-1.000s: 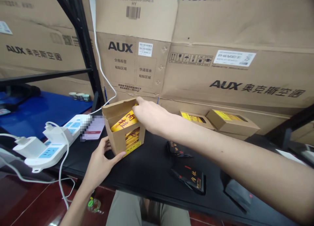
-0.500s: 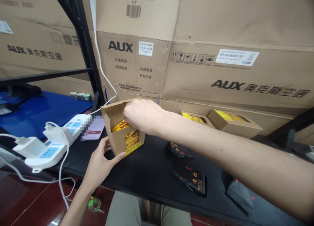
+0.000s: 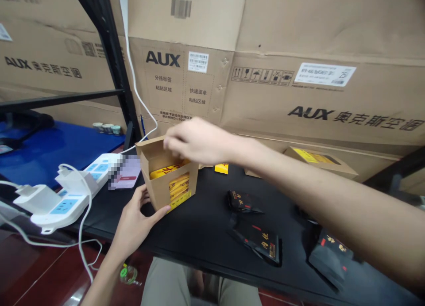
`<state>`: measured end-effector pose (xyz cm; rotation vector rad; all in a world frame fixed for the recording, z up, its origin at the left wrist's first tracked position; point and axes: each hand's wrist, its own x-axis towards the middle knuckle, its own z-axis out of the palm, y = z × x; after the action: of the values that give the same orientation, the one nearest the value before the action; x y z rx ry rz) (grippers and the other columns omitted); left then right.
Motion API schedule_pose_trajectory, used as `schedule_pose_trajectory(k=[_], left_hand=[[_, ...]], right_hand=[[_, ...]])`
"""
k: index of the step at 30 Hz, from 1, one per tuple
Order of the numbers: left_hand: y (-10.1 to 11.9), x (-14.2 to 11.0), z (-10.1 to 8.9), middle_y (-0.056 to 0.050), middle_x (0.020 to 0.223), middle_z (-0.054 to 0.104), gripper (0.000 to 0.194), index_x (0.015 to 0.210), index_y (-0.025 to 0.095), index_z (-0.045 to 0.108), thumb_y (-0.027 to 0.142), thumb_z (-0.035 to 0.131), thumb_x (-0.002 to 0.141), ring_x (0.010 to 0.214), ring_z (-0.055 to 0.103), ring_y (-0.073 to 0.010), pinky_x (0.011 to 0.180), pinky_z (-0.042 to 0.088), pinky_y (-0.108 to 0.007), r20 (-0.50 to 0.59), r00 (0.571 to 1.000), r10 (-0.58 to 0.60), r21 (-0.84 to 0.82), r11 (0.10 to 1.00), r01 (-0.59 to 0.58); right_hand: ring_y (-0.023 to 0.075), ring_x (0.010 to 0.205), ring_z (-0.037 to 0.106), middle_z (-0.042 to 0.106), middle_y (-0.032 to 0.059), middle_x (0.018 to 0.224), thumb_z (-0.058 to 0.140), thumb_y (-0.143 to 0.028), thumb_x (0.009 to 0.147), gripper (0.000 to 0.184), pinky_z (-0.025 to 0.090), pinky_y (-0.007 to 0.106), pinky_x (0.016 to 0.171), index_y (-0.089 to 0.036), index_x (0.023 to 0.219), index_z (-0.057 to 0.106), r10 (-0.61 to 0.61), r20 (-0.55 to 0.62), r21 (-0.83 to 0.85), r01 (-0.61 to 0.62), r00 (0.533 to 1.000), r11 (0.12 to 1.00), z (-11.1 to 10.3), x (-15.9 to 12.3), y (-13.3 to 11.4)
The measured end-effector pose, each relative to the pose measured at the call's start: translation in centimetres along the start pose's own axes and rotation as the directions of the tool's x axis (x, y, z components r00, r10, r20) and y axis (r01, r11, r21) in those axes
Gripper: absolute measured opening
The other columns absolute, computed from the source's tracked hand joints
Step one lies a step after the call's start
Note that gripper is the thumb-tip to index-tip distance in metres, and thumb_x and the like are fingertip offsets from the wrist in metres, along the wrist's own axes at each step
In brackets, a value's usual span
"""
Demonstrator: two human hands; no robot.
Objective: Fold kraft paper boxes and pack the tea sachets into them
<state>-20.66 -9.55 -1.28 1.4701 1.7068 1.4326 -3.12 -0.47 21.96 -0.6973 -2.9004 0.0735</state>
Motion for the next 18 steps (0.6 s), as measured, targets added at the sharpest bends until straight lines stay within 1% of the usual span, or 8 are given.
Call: schedule_pose_trajectory(k=[3, 5, 7, 9, 10, 11, 15, 18], left_hand=[[-0.1, 0.0, -0.1, -0.01, 0.132, 0.071, 0.067, 0.13, 0.025, 0.053, 0.05, 0.082, 0.075, 0.117, 0.072, -0.0301, 0.103, 0.057, -0.048, 0.006, 1.0, -0.003, -0.002, 1.0, 0.003], [-0.2, 0.1, -0.1, -0.01, 0.132, 0.071, 0.067, 0.129, 0.026, 0.053, 0.05, 0.082, 0.074, 0.118, 0.071, -0.0307, 0.104, 0.057, -0.049, 0.01, 1.0, -0.011, -0.006, 1.0, 0.011], [-0.2, 0.1, -0.1, -0.01, 0.131, 0.071, 0.066, 0.129, 0.026, 0.053, 0.05, 0.082, 0.075, 0.119, 0.071, -0.031, 0.105, 0.056, -0.05, 0.014, 1.0, -0.022, -0.013, 1.0, 0.022], [-0.1, 0.1, -0.1, -0.01, 0.131, 0.071, 0.067, 0.129, 0.026, 0.052, 0.05, 0.082, 0.075, 0.12, 0.07, -0.0309, 0.106, 0.055, -0.05, 0.02, 0.999, -0.032, -0.018, 0.999, 0.032], [-0.1, 0.1, -0.1, -0.011, 0.132, 0.071, 0.067, 0.13, 0.026, 0.052, 0.05, 0.082, 0.075, 0.12, 0.07, -0.0308, 0.106, 0.055, -0.05, 0.021, 0.999, -0.035, -0.017, 0.999, 0.036], [-0.1, 0.1, -0.1, -0.011, 0.133, 0.07, 0.067, 0.13, 0.026, 0.052, 0.05, 0.081, 0.076, 0.12, 0.07, -0.0308, 0.106, 0.055, -0.05, 0.022, 0.999, -0.038, -0.015, 0.999, 0.038], [-0.1, 0.2, -0.1, -0.011, 0.133, 0.07, 0.066, 0.131, 0.025, 0.052, 0.048, 0.081, 0.076, 0.119, 0.071, -0.03, 0.105, 0.056, -0.049, 0.03, 0.999, -0.042, -0.016, 0.999, 0.042], [-0.2, 0.4, -0.1, -0.011, 0.132, 0.071, 0.067, 0.131, 0.025, 0.052, 0.048, 0.081, 0.076, 0.119, 0.071, -0.0293, 0.105, 0.056, -0.048, 0.03, 0.999, -0.045, -0.039, 0.998, 0.046]], right_hand=[[0.0116, 0.079, 0.065, 0.07, 0.0026, 0.085, 0.037, -0.027, 0.105, 0.039, 0.045, 0.03, 0.087, -0.01, 0.099, 0.072, 0.12, -0.273, 0.111, -0.093, 0.955, 0.989, -1.5, -1.3, 2.5], [0.0119, 0.076, 0.065, 0.07, 0.0029, 0.081, 0.04, -0.028, 0.104, 0.036, 0.046, 0.029, 0.085, -0.01, 0.098, 0.071, 0.195, -0.319, 0.109, -0.169, 0.927, 0.98, -1.4, -2.0, 4.7], [0.0149, 0.077, 0.066, 0.073, 0.0062, 0.085, 0.046, -0.028, 0.101, 0.031, 0.046, 0.03, 0.08, -0.011, 0.096, 0.072, 0.255, -0.256, 0.02, -0.259, 0.932, 0.966, 0.2, -2.8, 7.2], [0.0204, 0.084, 0.068, 0.076, 0.012, 0.097, 0.051, -0.03, 0.1, 0.028, 0.047, 0.032, 0.078, -0.013, 0.1, 0.074, 0.344, -0.077, -0.148, -0.352, 0.936, 0.924, 3.0, -3.7, 9.5], [0.0235, 0.09, 0.07, 0.076, 0.0148, 0.104, 0.051, -0.031, 0.1, 0.029, 0.048, 0.033, 0.078, -0.014, 0.105, 0.074, 0.417, 0.049, -0.236, -0.395, 0.908, 0.888, 4.7, -4.2, 10.5], [0.026, 0.091, 0.071, 0.077, 0.0169, 0.105, 0.055, -0.029, 0.098, 0.027, 0.049, 0.034, 0.076, -0.013, 0.106, 0.075, 0.456, 0.112, -0.26, -0.417, 0.883, 0.871, 6.4, -4.6, 11.3], [0.0336, 0.102, 0.073, 0.073, 0.0249, 0.116, 0.068, -0.03, 0.092, 0.031, 0.053, 0.037, 0.079, -0.007, 0.113, 0.074, 0.513, 0.189, -0.299, -0.449, 0.837, 0.842, 11.8, -6.3, 13.2], [0.0349, 0.113, 0.07, 0.068, 0.0273, 0.127, 0.06, -0.029, 0.097, 0.036, 0.054, 0.039, 0.088, -0.004, 0.121, 0.07, 0.517, 0.183, -0.321, -0.447, 0.836, 0.835, 13.4, -7.0, 13.7]])
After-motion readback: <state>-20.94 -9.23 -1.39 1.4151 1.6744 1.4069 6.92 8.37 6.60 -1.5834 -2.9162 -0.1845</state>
